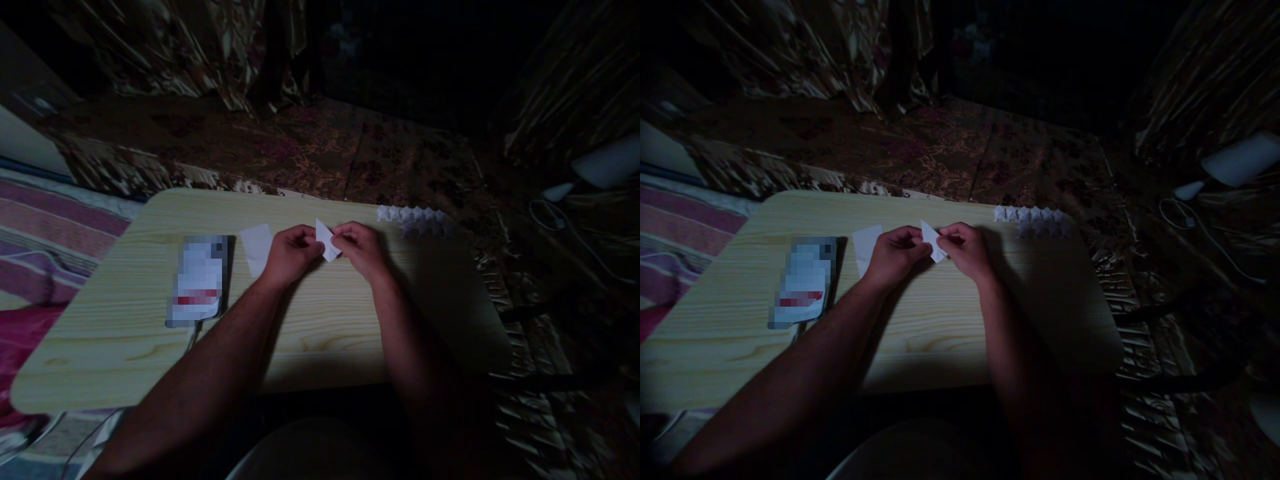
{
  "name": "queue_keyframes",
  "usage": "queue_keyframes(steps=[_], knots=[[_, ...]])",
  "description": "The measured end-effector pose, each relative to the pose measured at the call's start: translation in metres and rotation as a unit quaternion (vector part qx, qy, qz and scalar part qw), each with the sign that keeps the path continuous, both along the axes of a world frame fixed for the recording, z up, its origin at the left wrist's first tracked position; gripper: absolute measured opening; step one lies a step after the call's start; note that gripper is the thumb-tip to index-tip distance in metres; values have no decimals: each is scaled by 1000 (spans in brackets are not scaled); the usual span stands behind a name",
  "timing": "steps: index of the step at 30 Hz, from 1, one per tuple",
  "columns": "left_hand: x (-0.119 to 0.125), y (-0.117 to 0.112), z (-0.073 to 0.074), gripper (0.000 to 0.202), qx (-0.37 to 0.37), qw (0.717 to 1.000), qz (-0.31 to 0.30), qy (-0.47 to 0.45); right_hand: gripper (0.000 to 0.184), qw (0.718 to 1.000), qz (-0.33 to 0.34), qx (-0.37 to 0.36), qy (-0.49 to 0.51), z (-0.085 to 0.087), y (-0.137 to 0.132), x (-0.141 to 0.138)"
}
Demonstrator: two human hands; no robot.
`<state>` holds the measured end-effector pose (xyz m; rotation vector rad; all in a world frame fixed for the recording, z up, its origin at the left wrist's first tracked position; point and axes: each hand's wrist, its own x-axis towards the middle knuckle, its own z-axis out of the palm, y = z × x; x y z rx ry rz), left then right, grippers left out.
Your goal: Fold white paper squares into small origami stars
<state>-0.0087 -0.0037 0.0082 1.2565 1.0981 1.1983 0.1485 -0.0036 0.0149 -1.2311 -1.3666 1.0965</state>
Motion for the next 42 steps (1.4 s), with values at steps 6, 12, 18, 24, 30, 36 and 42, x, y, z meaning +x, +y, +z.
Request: queue_keyframes(steps=[6,12,18,24,30,36,42], knots=[[1,-1,0,24,46,999,-16,21,9,1000,7,5,-9,-6,2,2],[2,0,1,20,42,999,27,-9,8,999,34,-18,0,-1,-1,-3],[3,-1,4,16,2,999,15,-40,13,1000,26,3,9,2,-3,-4],[4,-1,4,11,-9,996,18,-84,14,999,36,35,17,5,-4,-3],[3,1,2,11,-25,995,12,-98,14,999,33,36,16,4,-5,-3],[1,-1,1,13,-29,993,-21,-112,15,998,42,51,8,1,-4,-3],[3,0,3,19,-23,993,-10,-113,19,997,36,61,14,-3,-4,-4]])
